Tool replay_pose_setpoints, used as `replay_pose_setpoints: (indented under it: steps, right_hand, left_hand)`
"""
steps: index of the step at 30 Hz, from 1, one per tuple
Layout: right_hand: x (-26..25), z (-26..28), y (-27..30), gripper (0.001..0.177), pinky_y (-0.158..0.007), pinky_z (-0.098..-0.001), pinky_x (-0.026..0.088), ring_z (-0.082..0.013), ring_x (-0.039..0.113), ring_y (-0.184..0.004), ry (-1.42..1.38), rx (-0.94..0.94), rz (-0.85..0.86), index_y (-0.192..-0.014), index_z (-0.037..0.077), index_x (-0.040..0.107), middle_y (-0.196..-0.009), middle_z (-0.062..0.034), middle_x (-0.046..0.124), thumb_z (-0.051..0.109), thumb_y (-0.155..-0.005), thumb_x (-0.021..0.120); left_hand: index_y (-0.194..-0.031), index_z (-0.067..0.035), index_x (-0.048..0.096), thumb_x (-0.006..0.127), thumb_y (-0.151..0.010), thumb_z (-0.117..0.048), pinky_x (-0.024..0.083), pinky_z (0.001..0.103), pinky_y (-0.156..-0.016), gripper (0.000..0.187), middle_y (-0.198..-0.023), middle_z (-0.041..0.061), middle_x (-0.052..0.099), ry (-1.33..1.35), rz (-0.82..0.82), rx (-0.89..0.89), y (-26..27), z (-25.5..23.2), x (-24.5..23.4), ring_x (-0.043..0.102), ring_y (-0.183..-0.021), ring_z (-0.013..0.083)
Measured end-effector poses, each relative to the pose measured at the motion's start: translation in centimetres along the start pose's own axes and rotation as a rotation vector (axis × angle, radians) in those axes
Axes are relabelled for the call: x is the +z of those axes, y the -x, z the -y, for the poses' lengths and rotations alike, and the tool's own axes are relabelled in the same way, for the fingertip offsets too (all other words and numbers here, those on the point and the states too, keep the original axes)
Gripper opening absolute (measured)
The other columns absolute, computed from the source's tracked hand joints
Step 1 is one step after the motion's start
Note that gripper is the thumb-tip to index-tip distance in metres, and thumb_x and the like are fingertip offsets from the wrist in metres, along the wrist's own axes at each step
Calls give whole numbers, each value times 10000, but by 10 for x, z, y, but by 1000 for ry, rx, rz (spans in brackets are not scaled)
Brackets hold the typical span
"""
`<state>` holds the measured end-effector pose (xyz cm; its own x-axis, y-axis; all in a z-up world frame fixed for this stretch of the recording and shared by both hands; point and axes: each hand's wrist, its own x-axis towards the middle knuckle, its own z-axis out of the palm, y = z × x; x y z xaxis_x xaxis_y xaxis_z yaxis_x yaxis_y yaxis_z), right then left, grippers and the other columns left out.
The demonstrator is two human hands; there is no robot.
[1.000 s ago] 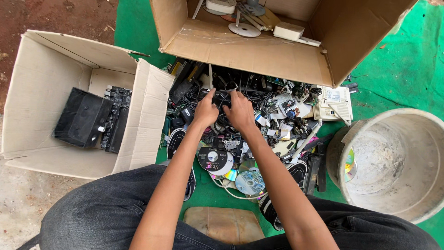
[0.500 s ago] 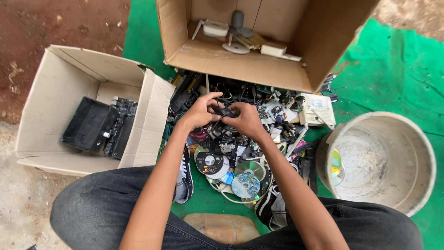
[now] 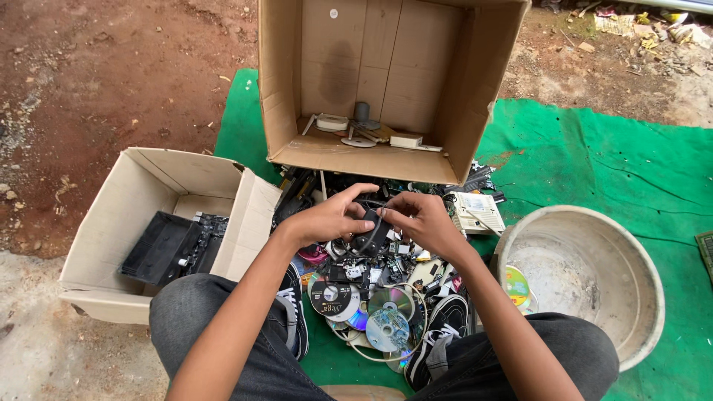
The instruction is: The person sits on a green tarp and sorts through a pile of electronic waste, picking up items such as a router, CDs, a computer mouse, a power adapter, and a remote control. They examine each item briefly and place it into one of two cardboard boxes or a plastic basin.
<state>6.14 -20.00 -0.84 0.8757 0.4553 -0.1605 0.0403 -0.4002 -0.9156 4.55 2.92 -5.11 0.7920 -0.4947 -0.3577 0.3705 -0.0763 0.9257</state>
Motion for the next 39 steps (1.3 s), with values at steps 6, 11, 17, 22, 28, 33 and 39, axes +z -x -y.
replay_pose_setpoints:
  steps: [6, 11, 17, 22, 28, 33, 39]
  right_hand:
    - [-3, -12, 9, 220, -538, -277, 526, -164, 658, -646, 29, -140, -110, -1033, 64, 808, -831, -131, 747, 161, -836, 827]
    - [-4, 1, 21, 188, -520, -260, 414, -118, 505, -557, -2, -181, -109, -842, 126, 841, -601, -66, 656, 199, -954, 709]
    - [-8, 5, 13, 773, -702, -341, 547, -263, 549, -1025, -2, -69, -37, -1491, 145, 563, -1324, -145, 566, -1, -755, 746]
    - [0, -4, 5, 551, -749, -393, 605, -326, 669, -1056, 67, -184, 54, -1335, 45, 649, -1239, -162, 698, 43, -801, 784]
    - [-12, -9, 1, 448, -779, -390, 595, -346, 677, -1082, 192, -343, -235, -1276, 92, 709, -1184, -155, 712, 42, -842, 807]
    - [-20, -20, 4, 452, -776, -394, 629, -248, 664, -1056, -48, -347, -502, -1302, 92, 694, -1163, -116, 710, 73, -874, 839]
    - [-15, -22, 9, 360, -603, -231, 569, -116, 609, -861, -87, -336, -530, -1173, 70, 731, -1003, -49, 711, 49, -838, 859]
  left_hand:
    - [-1506, -286, 512, 776, -871, -124, 643, 321, -677, 706, -1058, 122, 693, -303, -255, 44, 1, -2, 14, 743, -838, 214]
    - [-1327, -204, 672, 766, -879, -14, 619, 426, -868, 495, -1141, 114, 701, -378, -512, 298, 1, 8, 25, 716, -1070, 372]
    - [-1154, -85, 668, 734, -833, 130, 626, 466, -922, 392, -1139, 151, 712, -229, -517, 470, 5, -3, 47, 689, -1139, 368]
    - [-1047, -50, 607, 777, -834, 75, 641, 449, -891, 300, -1179, 174, 715, -276, -482, 472, 14, -2, 49, 680, -1166, 407]
    - [-1000, -49, 649, 732, -864, 16, 670, 411, -751, 172, -983, 188, 746, -606, -496, 244, 31, 3, 28, 748, -957, 379]
    - [-1430, 9, 546, 514, -886, 79, 613, 545, -655, 549, -1005, 356, 707, -904, -282, -64, 51, -16, 29, 731, -831, 475]
    - [-1418, 28, 573, 632, -836, 4, 580, 513, -727, 585, -1191, 296, 646, -557, -311, 262, 56, -50, 51, 687, -944, 419]
